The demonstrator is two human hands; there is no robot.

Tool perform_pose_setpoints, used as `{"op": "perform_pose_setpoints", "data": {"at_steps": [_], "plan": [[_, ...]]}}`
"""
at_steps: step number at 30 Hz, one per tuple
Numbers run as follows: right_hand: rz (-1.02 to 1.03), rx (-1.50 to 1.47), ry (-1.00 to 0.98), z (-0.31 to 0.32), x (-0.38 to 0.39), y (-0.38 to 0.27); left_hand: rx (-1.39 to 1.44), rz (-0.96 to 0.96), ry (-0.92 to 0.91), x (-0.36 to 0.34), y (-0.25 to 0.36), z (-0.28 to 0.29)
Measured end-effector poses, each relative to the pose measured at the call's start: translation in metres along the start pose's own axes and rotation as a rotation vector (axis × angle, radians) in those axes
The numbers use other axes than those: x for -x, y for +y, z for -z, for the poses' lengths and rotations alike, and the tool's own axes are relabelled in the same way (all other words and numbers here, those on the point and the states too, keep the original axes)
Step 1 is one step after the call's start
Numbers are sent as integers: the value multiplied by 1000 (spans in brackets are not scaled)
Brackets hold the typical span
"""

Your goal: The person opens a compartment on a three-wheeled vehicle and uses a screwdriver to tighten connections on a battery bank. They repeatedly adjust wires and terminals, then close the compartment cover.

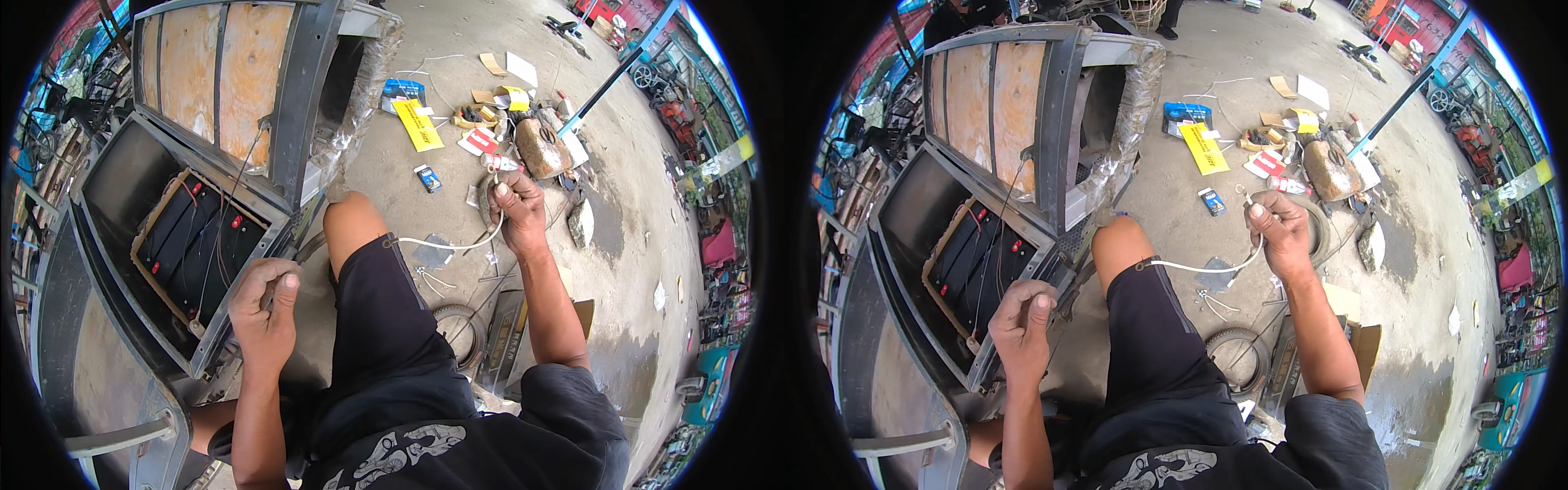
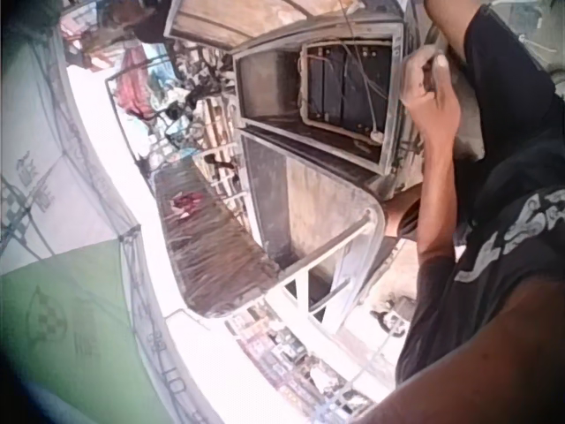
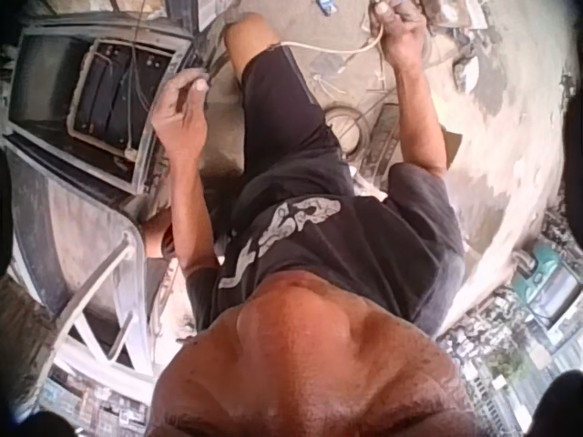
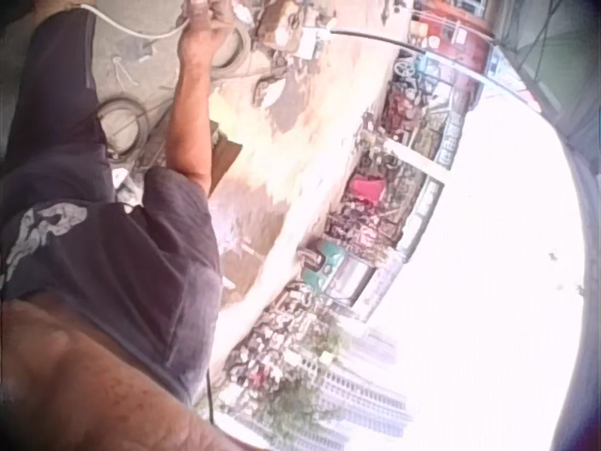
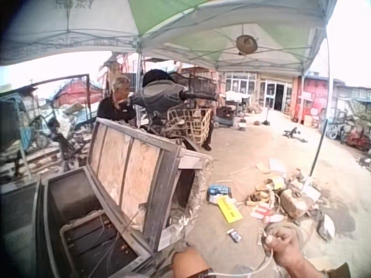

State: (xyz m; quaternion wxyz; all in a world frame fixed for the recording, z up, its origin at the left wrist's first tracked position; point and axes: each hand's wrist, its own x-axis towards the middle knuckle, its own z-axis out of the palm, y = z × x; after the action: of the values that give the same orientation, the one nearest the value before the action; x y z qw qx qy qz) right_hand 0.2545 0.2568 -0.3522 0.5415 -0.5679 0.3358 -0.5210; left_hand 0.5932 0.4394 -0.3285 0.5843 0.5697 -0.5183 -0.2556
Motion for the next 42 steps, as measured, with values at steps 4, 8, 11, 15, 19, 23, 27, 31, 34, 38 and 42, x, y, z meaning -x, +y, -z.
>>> {"op": "perform_pose_setpoints", "data": {"at_steps": [4,8,11,15,19,23,27,31,34,38,42], "plan": [[59,-120,-35,-31,-9,-13,138,115,-97,2,-6,-17],[104,-150,-85,-56,-12,-22,275,149,-131,6,-9,-28],[122,-142,-103,-67,-15,-26,386,90,-101,5,-2,-32],[153,-114,-87,-85,-20,-30,284,-77,-95,2,5,-22],[180,10,-53,-105,-23,-43,278,-182,-11,0,12,-17],[99,247,-153,-140,-20,-81,412,-183,96,-8,25,-1],[41,296,-488,-185,-19,-90,444,-140,217,-21,36,25],[98,334,-702,-228,-16,-82,313,-15,294,-23,32,49],[79,316,-864,-247,-19,-66,184,45,312,-23,32,61],[-111,236,-994,-274,-17,-63,139,129,294,-16,24,74],[-299,144,-991,-281,-21,-41,222,196,275,-13,22,80]]}}
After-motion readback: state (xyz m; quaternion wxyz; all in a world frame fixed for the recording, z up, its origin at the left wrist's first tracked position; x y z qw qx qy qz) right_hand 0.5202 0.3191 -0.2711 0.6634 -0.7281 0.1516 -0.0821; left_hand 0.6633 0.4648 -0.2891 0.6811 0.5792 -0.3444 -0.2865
